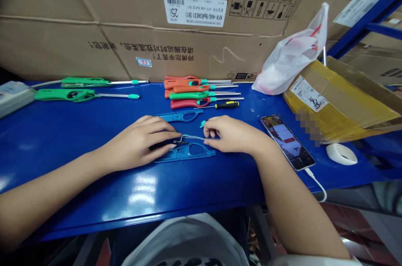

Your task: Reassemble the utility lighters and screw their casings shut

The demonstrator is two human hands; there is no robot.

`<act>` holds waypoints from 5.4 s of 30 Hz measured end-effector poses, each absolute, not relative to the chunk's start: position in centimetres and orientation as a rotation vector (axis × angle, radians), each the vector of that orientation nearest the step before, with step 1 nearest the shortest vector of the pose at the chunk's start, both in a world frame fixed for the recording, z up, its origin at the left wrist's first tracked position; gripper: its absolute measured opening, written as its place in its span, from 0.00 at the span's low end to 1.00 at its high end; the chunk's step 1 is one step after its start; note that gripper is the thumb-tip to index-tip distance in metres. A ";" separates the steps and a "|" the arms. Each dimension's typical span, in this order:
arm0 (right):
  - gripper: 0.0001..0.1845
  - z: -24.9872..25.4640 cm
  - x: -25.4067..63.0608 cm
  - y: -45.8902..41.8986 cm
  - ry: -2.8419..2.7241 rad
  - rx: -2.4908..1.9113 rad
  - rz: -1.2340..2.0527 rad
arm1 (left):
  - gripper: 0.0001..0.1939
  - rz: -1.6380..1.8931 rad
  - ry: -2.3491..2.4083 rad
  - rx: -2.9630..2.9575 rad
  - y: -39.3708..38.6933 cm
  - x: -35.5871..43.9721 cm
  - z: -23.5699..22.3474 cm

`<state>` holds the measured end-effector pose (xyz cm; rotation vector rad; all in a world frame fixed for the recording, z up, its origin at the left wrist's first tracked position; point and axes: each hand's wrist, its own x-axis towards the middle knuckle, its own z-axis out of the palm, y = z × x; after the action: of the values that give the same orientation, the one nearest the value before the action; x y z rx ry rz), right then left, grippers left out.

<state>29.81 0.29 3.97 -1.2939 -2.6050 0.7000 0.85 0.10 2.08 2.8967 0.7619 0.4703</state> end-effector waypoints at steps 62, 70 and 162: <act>0.06 0.5 30.6 -6.3 -2.343 -1.275 0.281 | 0.14 0.427 0.762 2.743 -1.3 1.7 2.1; 0.10 -0.5 31.9 -7.6 -2.285 -1.330 0.143 | 0.18 0.444 0.784 2.792 -1.0 1.6 1.6; 0.09 -0.8 31.2 -8.3 -2.294 -1.355 0.050 | 0.16 0.470 0.770 2.828 -1.0 1.7 1.6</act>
<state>31.16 -8.33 -0.85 -1.3552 -2.2937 0.0501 1.74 -1.02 1.62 2.8281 0.7699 0.4699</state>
